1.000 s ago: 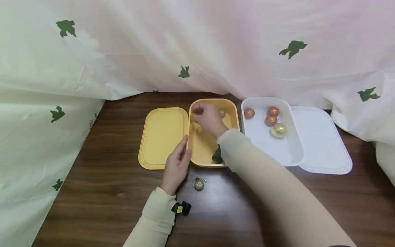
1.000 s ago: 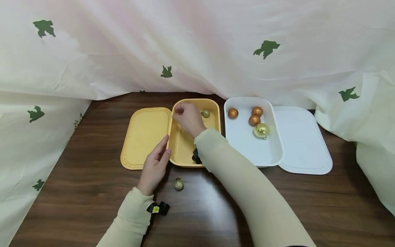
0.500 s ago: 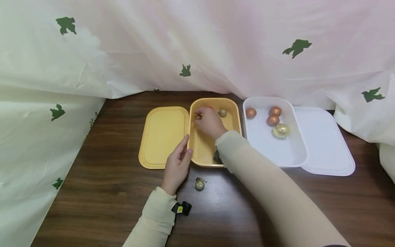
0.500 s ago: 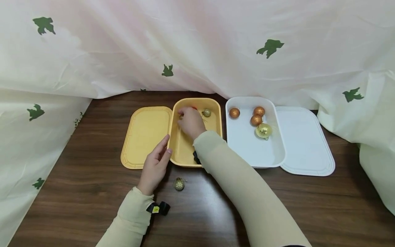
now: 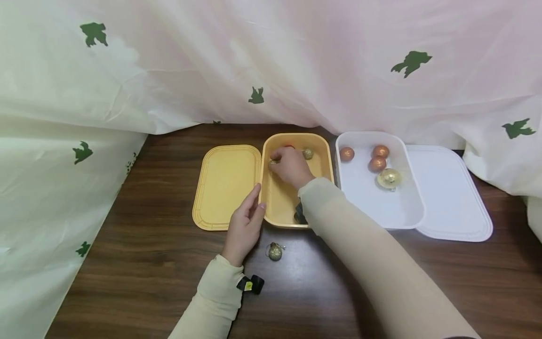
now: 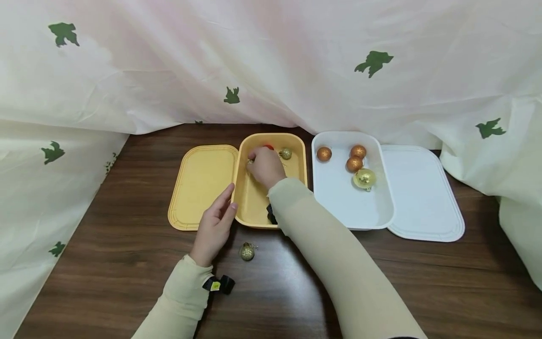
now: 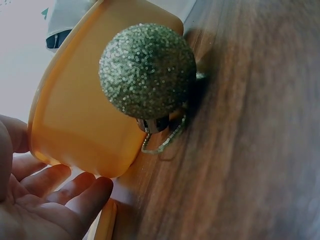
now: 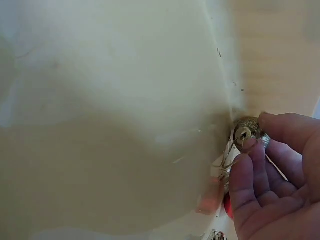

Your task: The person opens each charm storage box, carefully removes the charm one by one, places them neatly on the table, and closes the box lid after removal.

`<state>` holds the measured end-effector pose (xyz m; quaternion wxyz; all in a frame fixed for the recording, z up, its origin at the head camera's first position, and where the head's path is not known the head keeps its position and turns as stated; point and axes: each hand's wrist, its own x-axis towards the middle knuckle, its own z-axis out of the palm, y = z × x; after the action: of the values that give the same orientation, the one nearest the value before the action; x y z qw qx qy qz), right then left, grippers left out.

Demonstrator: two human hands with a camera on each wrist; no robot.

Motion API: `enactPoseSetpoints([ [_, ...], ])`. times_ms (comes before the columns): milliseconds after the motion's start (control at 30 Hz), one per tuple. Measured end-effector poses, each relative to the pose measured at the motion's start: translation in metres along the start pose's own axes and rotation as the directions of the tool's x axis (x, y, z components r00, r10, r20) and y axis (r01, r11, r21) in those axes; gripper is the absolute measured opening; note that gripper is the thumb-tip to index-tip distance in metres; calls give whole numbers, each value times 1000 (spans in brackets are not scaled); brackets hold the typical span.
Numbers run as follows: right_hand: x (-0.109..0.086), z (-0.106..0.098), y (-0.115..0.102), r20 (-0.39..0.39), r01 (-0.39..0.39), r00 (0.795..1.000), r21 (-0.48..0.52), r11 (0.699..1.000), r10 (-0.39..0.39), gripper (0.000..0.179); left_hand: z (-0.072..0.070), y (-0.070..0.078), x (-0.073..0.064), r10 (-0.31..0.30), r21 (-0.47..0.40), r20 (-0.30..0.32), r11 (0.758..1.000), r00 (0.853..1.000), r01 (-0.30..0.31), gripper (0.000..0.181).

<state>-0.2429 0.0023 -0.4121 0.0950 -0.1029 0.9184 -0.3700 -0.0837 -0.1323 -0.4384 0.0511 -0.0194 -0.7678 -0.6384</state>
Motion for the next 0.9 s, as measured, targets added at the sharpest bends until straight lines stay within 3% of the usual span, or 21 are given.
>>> enactPoseSetpoints([
  [367, -9, -22, -20, -38, 45, 998, 10, 999, -45, 24, 1, 3, 1, 3, 18, -4, 1000, 1000, -3, 48],
  [700, -28, -43, -41, -22, 63, 998, 44, 997, -62, 27, 1, 4, 0, -16, 15, 2, 1000, 1000, 16, 48],
  [900, -44, -51, -43, -56, 133, 990, 68, 989, -130, 22, 1, 4, 0, -17, 24, 0, 1000, 1000, 17, 48],
])
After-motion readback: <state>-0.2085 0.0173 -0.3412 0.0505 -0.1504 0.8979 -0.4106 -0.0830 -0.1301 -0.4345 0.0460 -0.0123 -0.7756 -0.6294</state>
